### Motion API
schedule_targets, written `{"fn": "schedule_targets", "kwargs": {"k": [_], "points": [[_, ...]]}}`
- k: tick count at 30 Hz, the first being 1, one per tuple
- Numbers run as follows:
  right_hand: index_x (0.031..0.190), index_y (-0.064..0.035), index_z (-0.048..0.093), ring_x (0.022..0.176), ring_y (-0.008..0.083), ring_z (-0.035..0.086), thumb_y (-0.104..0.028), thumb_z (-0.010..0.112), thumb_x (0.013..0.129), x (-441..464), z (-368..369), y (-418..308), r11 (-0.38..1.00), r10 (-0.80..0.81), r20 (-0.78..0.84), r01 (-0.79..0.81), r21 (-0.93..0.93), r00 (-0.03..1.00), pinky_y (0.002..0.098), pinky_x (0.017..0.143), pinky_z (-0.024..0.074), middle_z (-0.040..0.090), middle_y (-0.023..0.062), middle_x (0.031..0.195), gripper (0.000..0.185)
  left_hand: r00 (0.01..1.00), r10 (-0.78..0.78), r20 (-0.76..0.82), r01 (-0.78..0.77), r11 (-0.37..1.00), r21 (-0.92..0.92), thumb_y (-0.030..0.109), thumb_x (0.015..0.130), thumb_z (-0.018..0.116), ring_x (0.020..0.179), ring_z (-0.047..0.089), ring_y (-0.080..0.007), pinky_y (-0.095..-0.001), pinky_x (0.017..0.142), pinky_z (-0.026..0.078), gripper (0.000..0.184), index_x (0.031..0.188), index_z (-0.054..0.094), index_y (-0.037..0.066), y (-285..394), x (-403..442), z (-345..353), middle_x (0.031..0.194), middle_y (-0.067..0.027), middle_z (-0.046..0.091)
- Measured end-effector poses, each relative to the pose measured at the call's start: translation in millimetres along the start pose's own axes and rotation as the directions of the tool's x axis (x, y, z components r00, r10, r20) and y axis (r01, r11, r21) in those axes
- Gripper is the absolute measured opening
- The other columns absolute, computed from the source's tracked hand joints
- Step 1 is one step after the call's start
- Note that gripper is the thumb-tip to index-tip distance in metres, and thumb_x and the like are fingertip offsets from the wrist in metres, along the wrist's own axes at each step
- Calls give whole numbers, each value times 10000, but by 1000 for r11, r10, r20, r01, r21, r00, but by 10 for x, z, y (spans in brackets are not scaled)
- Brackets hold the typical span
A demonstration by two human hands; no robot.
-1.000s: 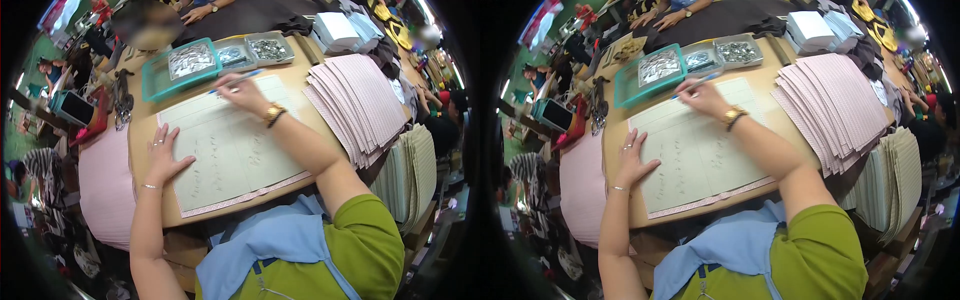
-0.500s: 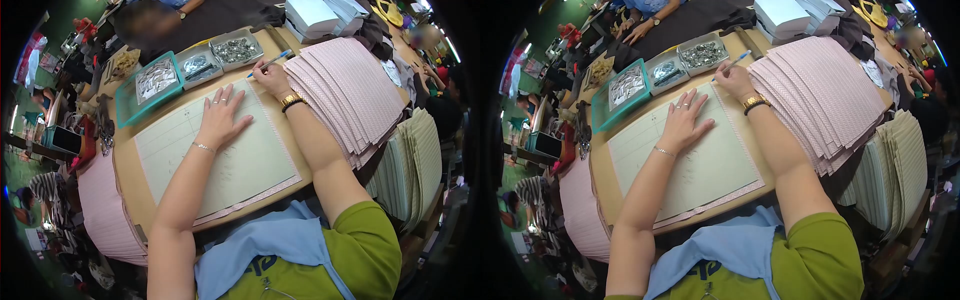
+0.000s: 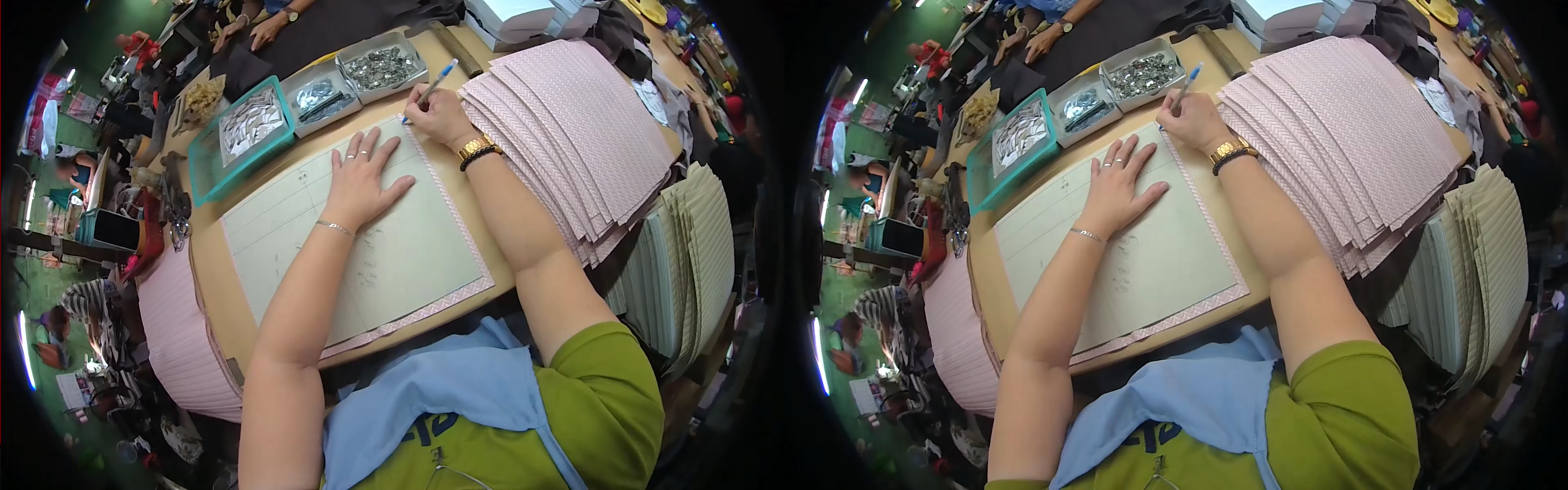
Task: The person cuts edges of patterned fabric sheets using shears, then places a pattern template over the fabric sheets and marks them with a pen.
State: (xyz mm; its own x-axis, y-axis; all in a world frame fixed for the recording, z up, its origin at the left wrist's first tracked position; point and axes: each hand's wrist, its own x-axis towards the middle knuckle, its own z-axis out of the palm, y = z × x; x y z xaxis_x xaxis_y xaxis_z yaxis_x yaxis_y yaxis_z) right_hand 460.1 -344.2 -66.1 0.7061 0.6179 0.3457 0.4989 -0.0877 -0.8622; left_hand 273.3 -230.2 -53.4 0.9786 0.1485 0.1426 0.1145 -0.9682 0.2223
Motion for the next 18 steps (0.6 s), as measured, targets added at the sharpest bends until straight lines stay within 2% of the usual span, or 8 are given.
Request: {"fn": "schedule_targets", "kwargs": {"k": [3, 6, 10, 11, 12, 14, 15, 18], "points": [[791, -21, 616, 577, 70, 511, -172, 627, 827, -16, 4, -87, 998, -30, -35, 28, -57, 999, 240, 539, 427, 599, 18, 629, 156, 1000, -2, 1, 2, 1000, -1, 633, 830, 572, 1432, 252, -353, -649, 1105, 183, 727, 1422, 458, 227, -5, 3, 21, 1533, -128, 336], [801, -18, 642, 570, 149, 612, -216, 653, 800, 2, -12, 0, 999, -12, -3, 12, -46, 1000, 298, 566, 481, 641, 87, 630, 198, 1000, -2, 8, 2, 1000, 4, 641, 830, 567, 1435, 245, -351, -649, 1108, 177, 738, 1429, 451, 226, -6, 6, 36, 1540, -128, 322], [861, -20, 654, 625, 97, 608, -203, 643, 854, 112, 25, 185, 989, 62, -65, -53, 139, 996, 269, 592, 491, 662, 53, 676, 184, 1000, -7, 6, 7, 1000, -21, 634, 847, 555, 1441, 230, -353, -658, 1107, 171, 737, 1444, 430, 221, -5, 14, 39, 1549, -135, 297], [890, -19, 658, 639, 91, 609, -190, 635, 879, 125, 34, 280, 956, 104, -104, -71, 283, 989, 249, 603, 492, 670, 52, 701, 173, 1000, -16, 0, 16, 999, -37, 629, 852, 553, 1444, 224, -352, -661, 1106, 170, 734, 1448, 425, 220, -26, -14, 29, 1550, -138, 292], [919, -18, 661, 653, 85, 611, -178, 626, 904, 151, 40, 165, 904, 150, -134, -81, 421, 980, 229, 614, 493, 679, 52, 727, 164, 997, -55, -56, 52, 997, -51, 630, 850, 554, 1437, 240, -346, -665, 1099, 183, 733, 1443, 430, 217, -57, -68, -29, 1537, -147, 306], [962, -16, 661, 684, 80, 620, -165, 626, 918, 141, 69, -102, 867, 104, -124, -29, 497, 987, 216, 633, 499, 687, 57, 763, 160, 979, -126, -161, 114, 990, -86, 633, 845, 556, 1424, 273, -335, -672, 1085, 210, 732, 1432, 441, 212, -67, -177, -207, 1513, -163, 335], [984, -15, 661, 699, 78, 625, -159, 625, 924, 129, 93, -206, 846, 88, -122, -10, 534, 989, 209, 643, 501, 692, 59, 780, 160, 976, -185, -113, 178, 982, -69, 606, 836, 596, 1409, 313, -317, -652, 1075, 259, 735, 1425, 448, 193, -129, -280, -359, 1503, -164, 350], [1002, -13, 663, 731, 80, 641, -161, 656, 904, 106, 341, -496, 869, -49, 46, 20, 494, 998, 220, 651, 507, 703, 61, 802, 177, 916, -365, 165, 354, 931, 90, 582, 845, 612, 1359, 402, -314, -618, 1106, 237, 710, 1421, 449, 200, -417, -663, -807, 1536, -153, 312]]}}
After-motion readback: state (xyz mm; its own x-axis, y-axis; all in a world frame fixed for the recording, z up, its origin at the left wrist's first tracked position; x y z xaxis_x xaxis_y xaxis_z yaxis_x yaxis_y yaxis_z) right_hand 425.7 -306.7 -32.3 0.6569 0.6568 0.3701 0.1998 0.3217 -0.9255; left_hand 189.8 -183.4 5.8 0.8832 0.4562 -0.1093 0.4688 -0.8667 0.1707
